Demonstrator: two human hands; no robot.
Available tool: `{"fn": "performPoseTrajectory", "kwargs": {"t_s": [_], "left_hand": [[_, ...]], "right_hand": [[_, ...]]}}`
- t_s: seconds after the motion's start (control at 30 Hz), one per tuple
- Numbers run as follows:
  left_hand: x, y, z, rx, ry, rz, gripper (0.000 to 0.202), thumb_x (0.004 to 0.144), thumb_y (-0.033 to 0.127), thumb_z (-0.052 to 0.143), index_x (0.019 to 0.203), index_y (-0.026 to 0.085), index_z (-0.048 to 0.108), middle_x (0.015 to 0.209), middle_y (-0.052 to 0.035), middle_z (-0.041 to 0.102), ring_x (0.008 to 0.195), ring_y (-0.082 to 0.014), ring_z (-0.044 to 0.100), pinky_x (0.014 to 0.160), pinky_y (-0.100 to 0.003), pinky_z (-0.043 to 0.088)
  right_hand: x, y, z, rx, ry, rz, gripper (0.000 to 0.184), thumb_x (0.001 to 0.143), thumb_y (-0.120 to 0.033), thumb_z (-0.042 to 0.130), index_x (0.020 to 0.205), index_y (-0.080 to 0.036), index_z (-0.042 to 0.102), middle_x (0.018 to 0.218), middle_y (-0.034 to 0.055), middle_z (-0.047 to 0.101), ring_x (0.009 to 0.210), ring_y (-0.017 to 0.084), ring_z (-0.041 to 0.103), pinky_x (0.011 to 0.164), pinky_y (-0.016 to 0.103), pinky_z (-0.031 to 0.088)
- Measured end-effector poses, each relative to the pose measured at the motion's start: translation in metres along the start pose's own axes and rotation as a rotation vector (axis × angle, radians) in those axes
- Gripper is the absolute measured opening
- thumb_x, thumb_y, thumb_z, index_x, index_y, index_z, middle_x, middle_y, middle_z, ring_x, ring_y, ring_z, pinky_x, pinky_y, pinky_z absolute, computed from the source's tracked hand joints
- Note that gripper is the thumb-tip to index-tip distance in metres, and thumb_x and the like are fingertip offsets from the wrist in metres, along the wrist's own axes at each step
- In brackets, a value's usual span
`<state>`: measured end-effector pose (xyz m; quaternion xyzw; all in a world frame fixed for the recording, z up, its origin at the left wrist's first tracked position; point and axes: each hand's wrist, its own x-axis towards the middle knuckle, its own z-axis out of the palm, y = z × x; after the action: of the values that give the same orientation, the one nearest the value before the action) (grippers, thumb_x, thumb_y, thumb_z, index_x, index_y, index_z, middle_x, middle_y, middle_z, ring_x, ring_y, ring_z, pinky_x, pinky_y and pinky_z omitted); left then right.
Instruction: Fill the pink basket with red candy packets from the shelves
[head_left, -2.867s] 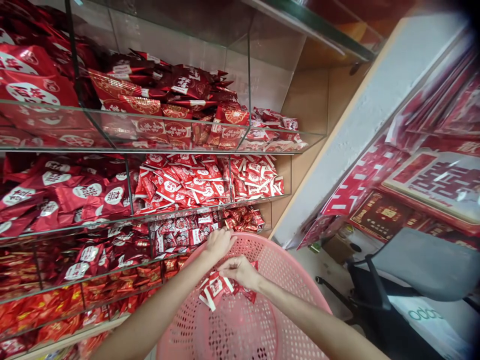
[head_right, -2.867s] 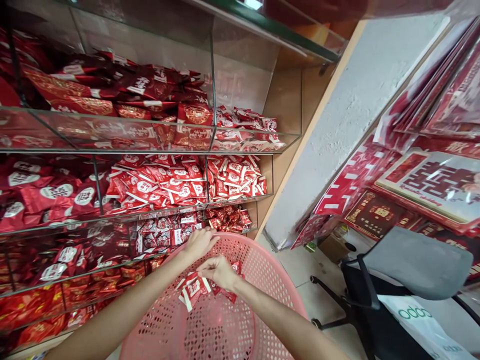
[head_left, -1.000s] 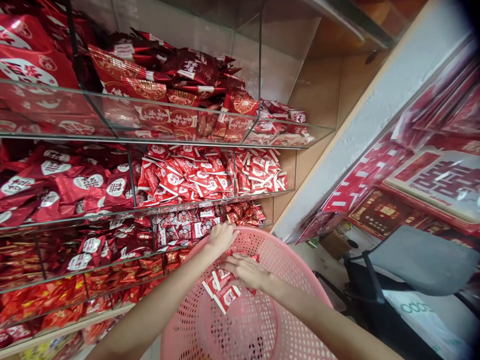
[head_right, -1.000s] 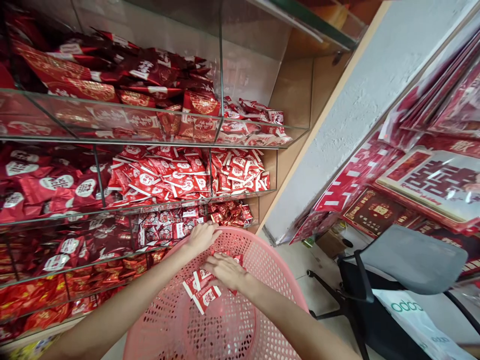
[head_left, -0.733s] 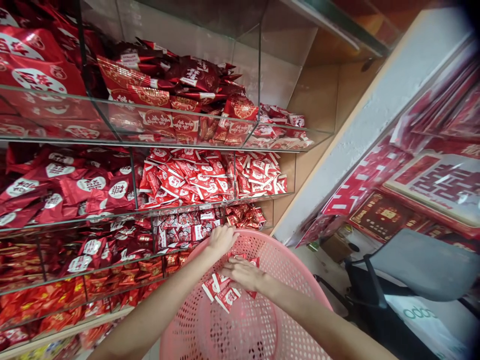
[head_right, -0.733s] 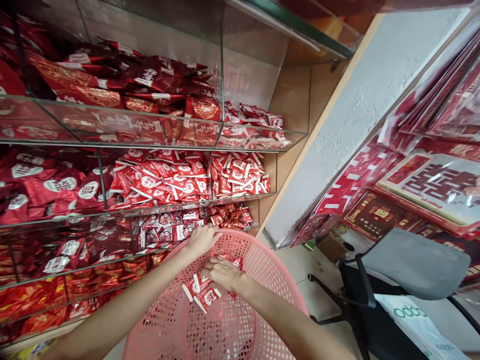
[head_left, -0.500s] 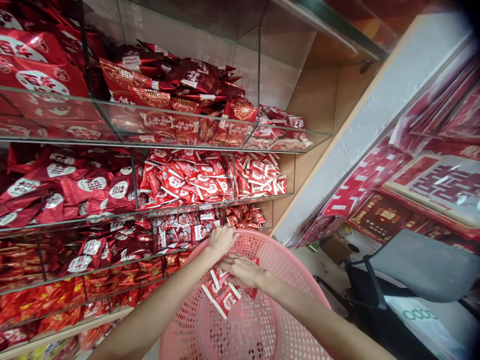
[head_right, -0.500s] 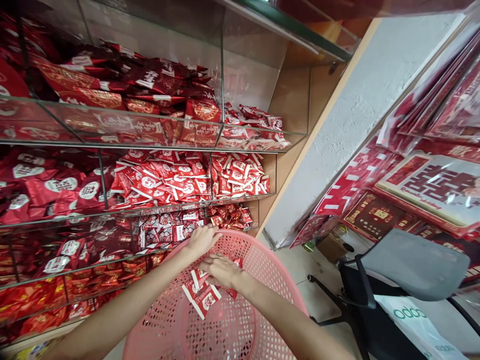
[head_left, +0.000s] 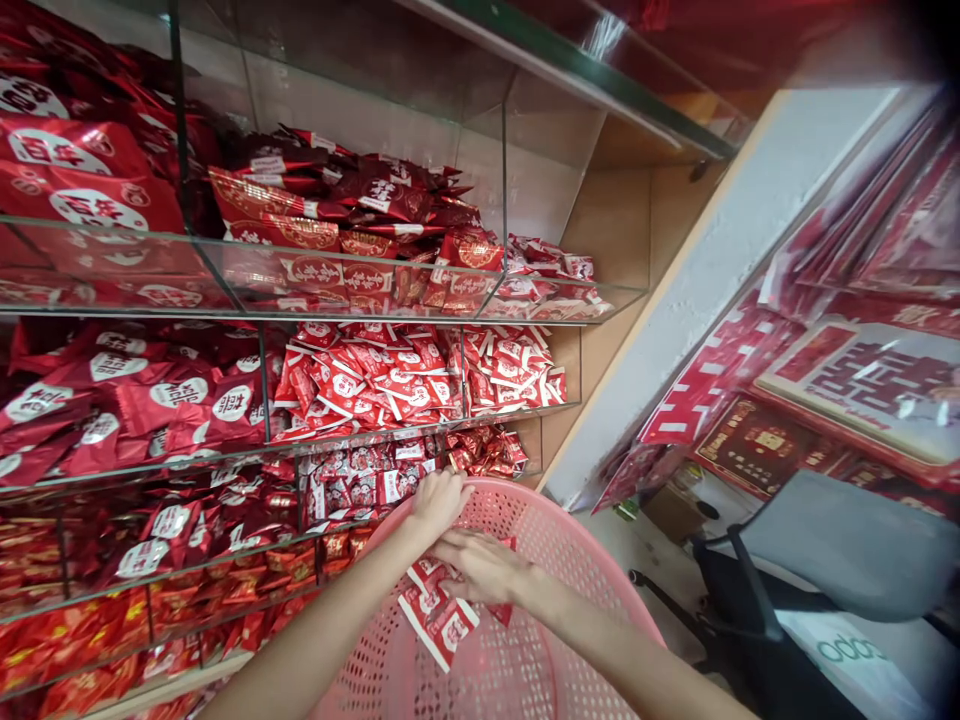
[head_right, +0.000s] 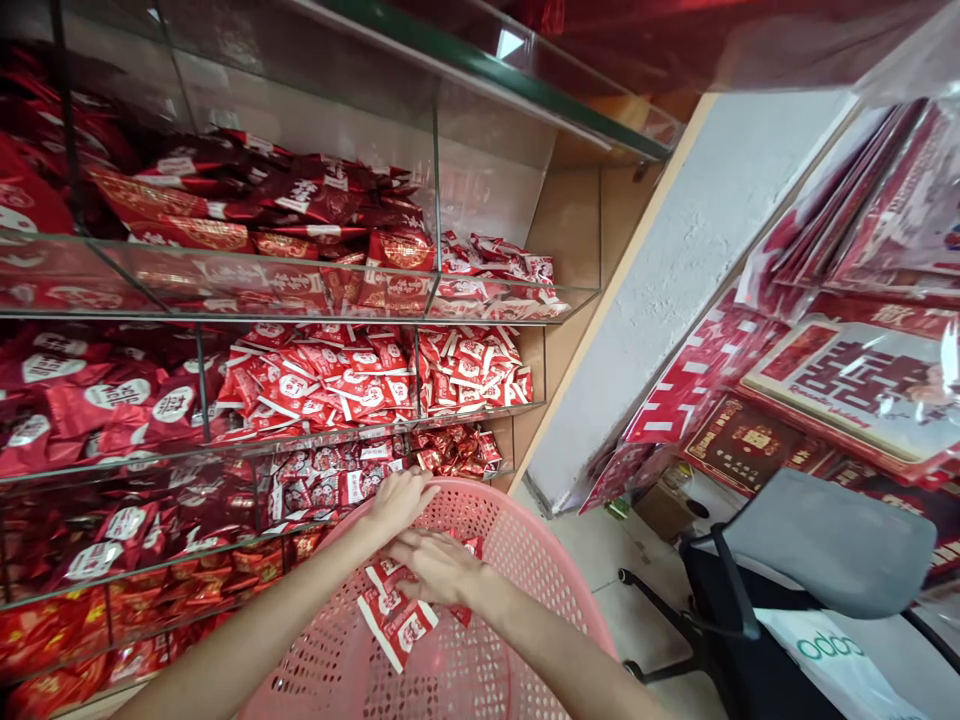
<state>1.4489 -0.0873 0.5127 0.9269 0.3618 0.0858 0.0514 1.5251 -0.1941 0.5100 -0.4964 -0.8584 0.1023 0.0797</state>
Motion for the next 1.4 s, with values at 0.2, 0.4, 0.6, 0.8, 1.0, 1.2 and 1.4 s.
{"fn": "performPoseTrajectory", "kwargs": {"t_s": [0.2,0.4,0.6,0.8,1.0,1.2,1.4], "left_hand": [[0.001,-0.002,0.001,0.01,-0.024,0.01,0.041,0.086,0.038,0.025,0.099,0.019,0.058,0.094,-0.0087,0.061,0.083,-0.021,0.057,0.071,-0.032,0.043],[0.002,0.002,-0.001,-0.011,-0.033,0.003,0.04,0.085,0.04,0.027,0.103,0.019,0.057,0.099,-0.0098,0.061,0.083,-0.0197,0.058,0.072,-0.031,0.044],[0.002,0.002,-0.003,-0.02,-0.036,0.007,0.039,0.085,0.038,0.028,0.103,0.019,0.057,0.098,-0.0088,0.061,0.084,-0.0188,0.058,0.073,-0.03,0.044],[0.005,0.001,-0.003,-0.015,-0.033,-0.003,0.04,0.085,0.04,0.027,0.099,0.018,0.058,0.097,-0.0097,0.061,0.085,-0.0197,0.058,0.073,-0.031,0.044],[0.005,0.002,-0.003,-0.008,-0.043,-0.007,0.04,0.085,0.039,0.026,0.098,0.018,0.058,0.095,-0.0105,0.061,0.082,-0.0194,0.059,0.068,-0.031,0.045],[0.004,0.002,-0.002,-0.003,-0.034,-0.002,0.041,0.085,0.04,0.026,0.099,0.018,0.058,0.095,-0.0096,0.061,0.082,-0.0198,0.059,0.069,-0.031,0.045],[0.004,0.002,-0.002,0.015,-0.033,-0.011,0.041,0.085,0.041,0.027,0.099,0.018,0.058,0.095,-0.0104,0.061,0.082,-0.02,0.058,0.069,-0.031,0.045]], "right_hand": [[-0.026,0.003,-0.091,-0.123,0.401,0.029,0.016,0.079,-0.019,0.04,0.084,-0.018,0.055,0.072,0.002,0.057,0.066,0.012,0.051,0.065,0.025,0.041],[-0.012,0.04,-0.187,-0.262,0.76,0.32,0.045,0.077,-0.032,0.048,0.119,-0.02,0.039,0.115,0.0106,0.045,0.105,0.022,0.044,0.085,0.038,0.039],[0.022,0.074,-0.212,-0.383,0.517,0.459,0.068,0.068,-0.047,0.057,0.126,-0.019,0.033,0.123,0.0138,0.039,0.115,0.03,0.034,0.09,0.048,0.031],[0.03,0.083,-0.211,-0.401,0.5,0.467,0.061,0.072,-0.045,0.054,0.124,-0.02,0.034,0.114,0.0113,0.047,0.108,0.026,0.041,0.09,0.045,0.03],[0.028,0.087,-0.207,-0.479,0.603,0.426,0.046,0.078,-0.037,0.049,0.119,-0.02,0.039,0.109,0.0092,0.051,0.104,0.025,0.043,0.088,0.039,0.031],[0.034,0.079,-0.202,-0.57,0.601,0.39,0.047,0.081,-0.033,0.045,0.124,-0.019,0.033,0.11,0.0099,0.048,0.104,0.025,0.043,0.09,0.039,0.029],[0.04,0.071,-0.201,-0.631,0.578,0.414,0.047,0.084,-0.029,0.04,0.129,-0.023,0.028,0.109,0.011,0.044,0.094,0.025,0.047,0.078,0.036,0.039]]}}
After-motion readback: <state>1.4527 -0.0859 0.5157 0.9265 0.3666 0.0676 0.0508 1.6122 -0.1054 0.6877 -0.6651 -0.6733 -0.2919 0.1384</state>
